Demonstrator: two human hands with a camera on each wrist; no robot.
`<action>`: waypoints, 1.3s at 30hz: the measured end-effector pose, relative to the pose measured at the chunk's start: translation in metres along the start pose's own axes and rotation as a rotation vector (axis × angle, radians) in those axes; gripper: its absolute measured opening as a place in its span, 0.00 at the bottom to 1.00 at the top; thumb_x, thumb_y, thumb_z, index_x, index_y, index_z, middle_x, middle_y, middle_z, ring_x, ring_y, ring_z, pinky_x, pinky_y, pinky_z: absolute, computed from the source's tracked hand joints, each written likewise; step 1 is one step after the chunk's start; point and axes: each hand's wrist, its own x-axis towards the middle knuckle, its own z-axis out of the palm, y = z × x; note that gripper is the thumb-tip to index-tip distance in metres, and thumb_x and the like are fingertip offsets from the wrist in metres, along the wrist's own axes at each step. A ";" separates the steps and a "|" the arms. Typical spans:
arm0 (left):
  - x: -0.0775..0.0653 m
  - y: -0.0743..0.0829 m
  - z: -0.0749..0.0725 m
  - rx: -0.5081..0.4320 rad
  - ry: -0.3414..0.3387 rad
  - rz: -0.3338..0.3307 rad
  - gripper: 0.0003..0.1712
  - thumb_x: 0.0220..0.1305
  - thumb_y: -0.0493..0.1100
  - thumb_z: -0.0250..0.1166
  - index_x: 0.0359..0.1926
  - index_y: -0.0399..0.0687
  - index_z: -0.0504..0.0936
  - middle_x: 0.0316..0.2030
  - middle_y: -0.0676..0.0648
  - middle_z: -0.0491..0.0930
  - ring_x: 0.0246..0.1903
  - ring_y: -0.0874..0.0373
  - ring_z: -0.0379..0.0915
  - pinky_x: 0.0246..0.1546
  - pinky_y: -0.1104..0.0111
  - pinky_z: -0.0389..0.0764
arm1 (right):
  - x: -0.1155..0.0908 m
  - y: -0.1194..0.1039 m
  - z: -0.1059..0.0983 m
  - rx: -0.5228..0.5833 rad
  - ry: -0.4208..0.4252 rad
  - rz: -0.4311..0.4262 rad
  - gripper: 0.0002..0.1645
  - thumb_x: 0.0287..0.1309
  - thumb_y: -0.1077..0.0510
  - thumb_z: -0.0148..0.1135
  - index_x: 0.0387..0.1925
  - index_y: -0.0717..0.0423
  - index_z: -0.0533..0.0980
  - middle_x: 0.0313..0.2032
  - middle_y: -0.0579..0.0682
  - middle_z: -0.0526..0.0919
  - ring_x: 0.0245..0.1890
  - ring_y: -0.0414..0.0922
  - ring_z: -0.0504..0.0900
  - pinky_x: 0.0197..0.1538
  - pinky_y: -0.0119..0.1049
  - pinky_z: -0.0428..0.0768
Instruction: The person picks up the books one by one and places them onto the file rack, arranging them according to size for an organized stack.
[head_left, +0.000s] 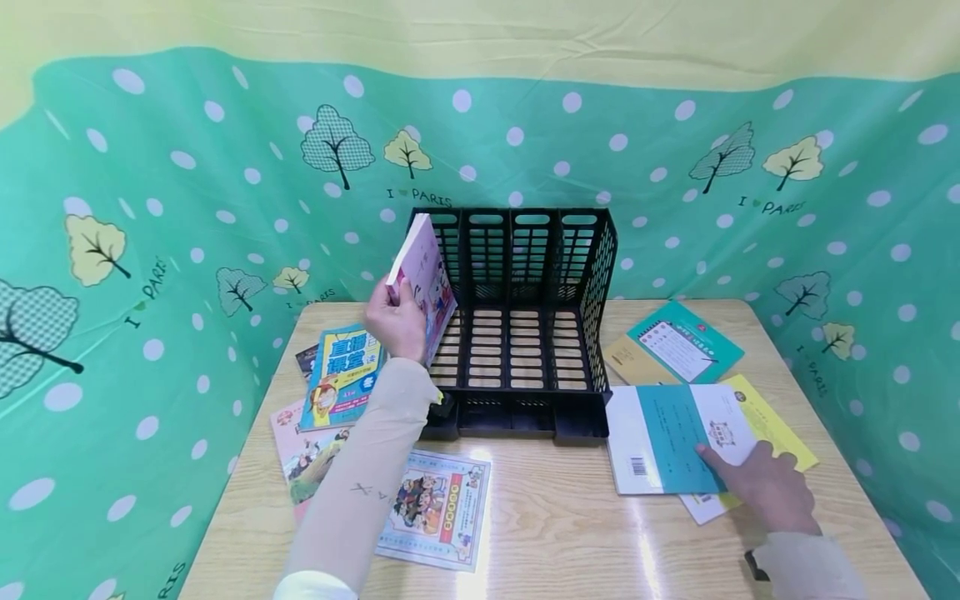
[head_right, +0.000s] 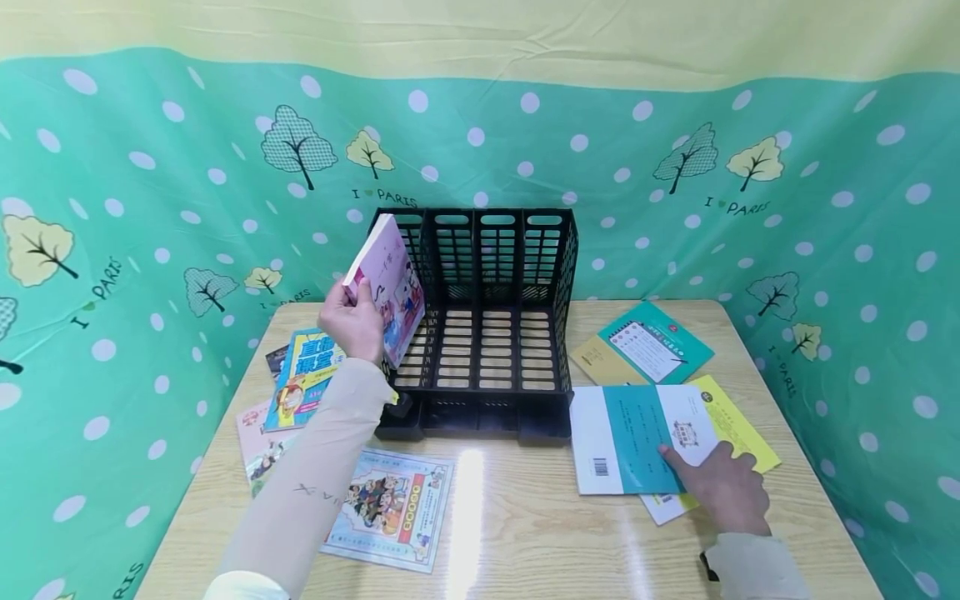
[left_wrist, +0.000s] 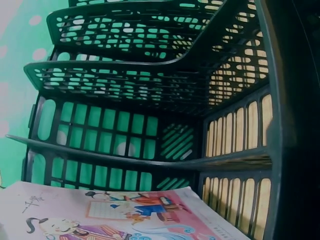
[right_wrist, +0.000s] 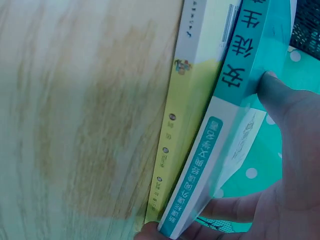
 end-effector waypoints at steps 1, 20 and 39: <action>0.000 -0.001 0.000 0.004 0.000 0.001 0.10 0.61 0.38 0.66 0.44 0.46 0.86 0.43 0.48 0.85 0.43 0.59 0.82 0.43 0.65 0.83 | 0.000 0.000 0.000 -0.001 0.003 0.001 0.81 0.34 0.08 0.39 0.62 0.80 0.49 0.42 0.78 0.58 0.36 0.66 0.65 0.31 0.57 0.71; -0.004 -0.011 0.004 -0.014 0.037 0.000 0.11 0.61 0.38 0.66 0.45 0.49 0.85 0.45 0.49 0.84 0.45 0.60 0.81 0.46 0.67 0.81 | -0.004 0.004 0.000 0.005 -0.001 -0.057 0.80 0.37 0.09 0.40 0.58 0.83 0.52 0.38 0.76 0.65 0.33 0.63 0.69 0.29 0.51 0.71; -0.009 -0.014 0.000 0.082 -0.024 -0.025 0.12 0.63 0.38 0.64 0.48 0.44 0.82 0.47 0.45 0.83 0.48 0.55 0.80 0.48 0.67 0.80 | -0.005 0.011 -0.003 0.076 -0.028 -0.069 0.75 0.40 0.11 0.42 0.52 0.83 0.61 0.29 0.63 0.71 0.28 0.54 0.71 0.24 0.41 0.68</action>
